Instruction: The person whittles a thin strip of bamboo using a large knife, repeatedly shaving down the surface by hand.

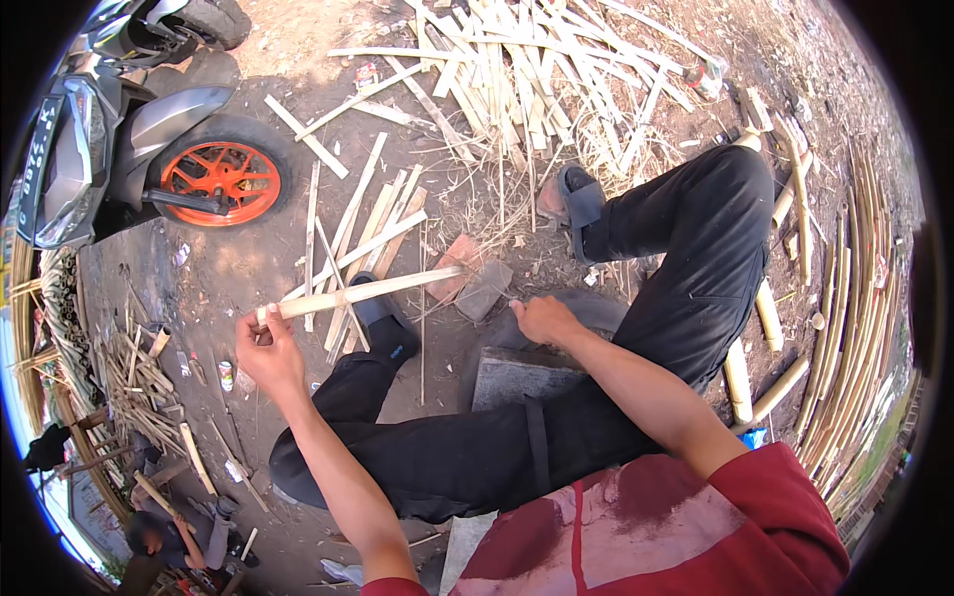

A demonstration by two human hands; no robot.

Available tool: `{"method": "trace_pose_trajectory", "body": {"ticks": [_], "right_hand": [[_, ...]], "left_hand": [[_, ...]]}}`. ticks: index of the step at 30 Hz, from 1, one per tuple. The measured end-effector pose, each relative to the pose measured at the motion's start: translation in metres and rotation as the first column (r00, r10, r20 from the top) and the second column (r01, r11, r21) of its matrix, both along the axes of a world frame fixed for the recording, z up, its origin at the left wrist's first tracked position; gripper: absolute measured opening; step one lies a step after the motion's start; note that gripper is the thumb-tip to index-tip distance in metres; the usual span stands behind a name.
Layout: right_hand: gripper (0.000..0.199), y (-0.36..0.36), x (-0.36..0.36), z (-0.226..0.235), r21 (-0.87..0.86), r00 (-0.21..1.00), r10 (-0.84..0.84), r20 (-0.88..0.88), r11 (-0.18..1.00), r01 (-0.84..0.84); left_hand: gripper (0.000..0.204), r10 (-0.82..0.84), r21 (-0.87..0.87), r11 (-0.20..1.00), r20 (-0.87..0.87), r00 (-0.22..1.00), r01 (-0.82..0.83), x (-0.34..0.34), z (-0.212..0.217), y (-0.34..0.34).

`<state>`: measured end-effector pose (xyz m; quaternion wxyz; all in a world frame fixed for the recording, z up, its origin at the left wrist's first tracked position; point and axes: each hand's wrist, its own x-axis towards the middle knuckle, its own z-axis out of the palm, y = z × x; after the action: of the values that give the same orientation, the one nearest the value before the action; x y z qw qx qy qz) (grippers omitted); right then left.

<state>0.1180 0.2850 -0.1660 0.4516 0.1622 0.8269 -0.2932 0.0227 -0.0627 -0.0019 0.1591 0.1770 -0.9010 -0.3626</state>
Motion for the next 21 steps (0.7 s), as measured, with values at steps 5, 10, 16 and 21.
{"method": "trace_pose_trajectory", "body": {"ticks": [5, 10, 16, 21], "right_hand": [[0.064, -0.016, -0.007, 0.03, -0.137, 0.99, 0.062, -0.124, 0.987, -0.079], [0.064, -0.024, 0.013, 0.024, -0.094, 0.994, 0.025, -0.107, 0.995, -0.035], [0.062, -0.005, 0.008, 0.032, -0.052, 0.987, 0.065, -0.149, 0.996, -0.073], [0.064, -0.046, -0.001, 0.062, -0.268, 0.974, 0.014, -0.225, 0.96, -0.076]], "left_hand": [[0.021, 0.035, 0.049, 0.998, -0.002, 0.999, -0.035, 0.004, -0.008, -0.007], [0.02, 0.078, 0.016, 0.997, -0.007, 0.997, -0.078, 0.007, -0.009, -0.006], [0.021, 0.056, 0.052, 0.997, -0.017, 0.998, -0.055, 0.008, -0.004, -0.007], [0.021, 0.019, 0.099, 0.995, -0.063, 0.998, -0.012, 0.007, -0.002, 0.011]]}}
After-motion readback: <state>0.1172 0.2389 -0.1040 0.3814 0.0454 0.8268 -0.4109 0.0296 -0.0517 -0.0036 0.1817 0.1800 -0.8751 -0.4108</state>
